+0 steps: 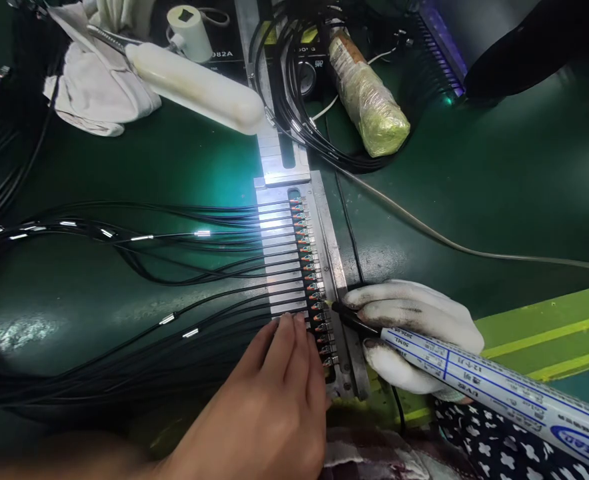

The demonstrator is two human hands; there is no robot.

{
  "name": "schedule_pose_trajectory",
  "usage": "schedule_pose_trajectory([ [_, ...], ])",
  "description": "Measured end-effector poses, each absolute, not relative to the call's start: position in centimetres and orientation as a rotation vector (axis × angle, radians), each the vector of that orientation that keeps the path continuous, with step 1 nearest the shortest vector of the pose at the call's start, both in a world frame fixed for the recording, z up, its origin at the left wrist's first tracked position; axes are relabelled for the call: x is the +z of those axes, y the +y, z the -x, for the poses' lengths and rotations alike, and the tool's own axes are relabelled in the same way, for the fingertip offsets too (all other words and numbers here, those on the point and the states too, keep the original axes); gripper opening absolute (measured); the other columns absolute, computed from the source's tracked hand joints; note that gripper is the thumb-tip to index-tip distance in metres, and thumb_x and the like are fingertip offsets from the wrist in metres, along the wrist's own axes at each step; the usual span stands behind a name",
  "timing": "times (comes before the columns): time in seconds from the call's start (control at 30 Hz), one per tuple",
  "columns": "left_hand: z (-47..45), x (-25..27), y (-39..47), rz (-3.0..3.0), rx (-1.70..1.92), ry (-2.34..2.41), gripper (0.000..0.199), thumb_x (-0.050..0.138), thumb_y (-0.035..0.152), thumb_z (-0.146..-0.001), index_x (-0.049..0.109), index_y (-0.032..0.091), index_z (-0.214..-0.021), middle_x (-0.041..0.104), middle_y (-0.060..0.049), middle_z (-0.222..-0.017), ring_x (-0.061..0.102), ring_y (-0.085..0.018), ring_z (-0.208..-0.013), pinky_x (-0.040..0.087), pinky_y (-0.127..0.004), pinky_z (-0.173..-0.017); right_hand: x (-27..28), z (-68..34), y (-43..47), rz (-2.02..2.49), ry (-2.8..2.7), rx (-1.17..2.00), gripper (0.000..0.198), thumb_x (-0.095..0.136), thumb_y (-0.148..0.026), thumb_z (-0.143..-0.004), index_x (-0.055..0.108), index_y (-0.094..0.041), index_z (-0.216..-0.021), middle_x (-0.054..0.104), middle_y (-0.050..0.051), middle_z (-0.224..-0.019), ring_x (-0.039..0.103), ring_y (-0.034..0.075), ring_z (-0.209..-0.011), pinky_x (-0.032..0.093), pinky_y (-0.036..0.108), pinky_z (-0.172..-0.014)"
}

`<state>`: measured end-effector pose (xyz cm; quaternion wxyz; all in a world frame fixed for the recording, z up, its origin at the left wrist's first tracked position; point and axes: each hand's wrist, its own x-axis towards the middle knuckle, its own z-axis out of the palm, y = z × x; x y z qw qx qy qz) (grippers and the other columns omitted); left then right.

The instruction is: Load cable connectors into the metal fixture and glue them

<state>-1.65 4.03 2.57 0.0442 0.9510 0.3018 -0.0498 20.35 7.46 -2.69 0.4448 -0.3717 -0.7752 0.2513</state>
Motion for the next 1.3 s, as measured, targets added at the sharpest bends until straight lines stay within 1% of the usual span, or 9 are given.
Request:
schedule_pose_trajectory([
  [0.37, 1.6, 2.5, 4.1, -2.919, -0.132, 0.934, 0.041, 0.036, 0.016, -0.093, 0.065, 0.008, -0.121, 0.071, -0.015, -0.117, 0.065, -0.029, -0.109, 0.048, -0.045, -0.096, -2.6, -20.3, 7.7, 0.959, -1.934, 0.623, 0.024, 0.074, -0.023, -0.075, 0.068, -0.018, -0.098, 0.075, 0.008, -0.098, 0.073, 0.023, -0.088, 0.062, 0.035, -0.076],
  [0.53, 1.5, 2.4, 4.1, -2.92, -0.14, 0.93, 0.042, 0.034, 0.016, -0.094, 0.065, 0.006, -0.121, 0.07, -0.017, -0.119, 0.065, -0.03, -0.11, 0.048, -0.044, -0.096, -2.5, -20.3, 7.7, 0.966, -1.951, 0.633, 0.023, 0.074, -0.024, -0.077, 0.068, -0.016, -0.097, 0.074, 0.01, -0.1, 0.072, 0.022, -0.09, 0.061, 0.035, -0.078],
  [0.73, 1.6, 2.4, 3.3, -2.966, -0.139, 0.926, 0.042, 0.034, 0.014, -0.093, 0.063, 0.003, -0.121, 0.069, -0.02, -0.119, 0.064, -0.032, -0.112, 0.047, -0.044, -0.098, -1.4, -20.6, 6.7, 0.942, -1.951, 0.52, 0.02, 0.07, -0.021, -0.078, 0.065, -0.016, -0.097, 0.075, 0.009, -0.095, 0.073, 0.022, -0.087, 0.062, 0.034, -0.072],
  [0.83, 1.6, 2.2, 3.1, -2.981, -0.145, 0.93, 0.042, 0.034, 0.015, -0.094, 0.063, 0.003, -0.122, 0.068, -0.021, -0.121, 0.065, -0.033, -0.111, 0.047, -0.045, -0.097, -1.5, -20.7, 6.0, 0.95, -1.945, 0.537, 0.021, 0.07, -0.019, -0.077, 0.066, -0.015, -0.097, 0.074, 0.01, -0.095, 0.073, 0.022, -0.088, 0.062, 0.033, -0.072],
  [1.0, 1.6, 2.2, 3.4, -2.98, -0.161, 0.918, 0.044, 0.031, 0.014, -0.094, 0.064, 0.004, -0.121, 0.069, -0.019, -0.12, 0.066, -0.03, -0.11, 0.05, -0.043, -0.094, -2.3, -20.4, 6.0, 0.941, -1.958, 0.574, 0.023, 0.073, -0.02, -0.075, 0.066, -0.014, -0.096, 0.075, 0.009, -0.096, 0.073, 0.022, -0.088, 0.062, 0.034, -0.076],
  [1.1, 1.7, 2.4, 3.5, -2.967, -0.17, 0.911, 0.044, 0.03, 0.014, -0.094, 0.065, 0.005, -0.12, 0.069, -0.018, -0.12, 0.066, -0.028, -0.109, 0.05, -0.041, -0.095, -2.5, -20.3, 6.3, 0.942, -1.942, 0.583, 0.023, 0.073, -0.019, -0.075, 0.067, -0.014, -0.097, 0.075, 0.009, -0.096, 0.073, 0.022, -0.088, 0.062, 0.034, -0.075],
  [1.3, 1.6, 2.5, 3.5, -2.971, -0.172, 0.924, 0.042, 0.033, 0.016, -0.095, 0.065, 0.005, -0.12, 0.07, -0.017, -0.118, 0.067, -0.028, -0.108, 0.051, -0.041, -0.094, -2.6, -20.2, 6.4, 0.943, -1.931, 0.594, 0.022, 0.073, -0.019, -0.075, 0.067, -0.015, -0.096, 0.074, 0.009, -0.095, 0.073, 0.023, -0.088, 0.062, 0.035, -0.075],
])
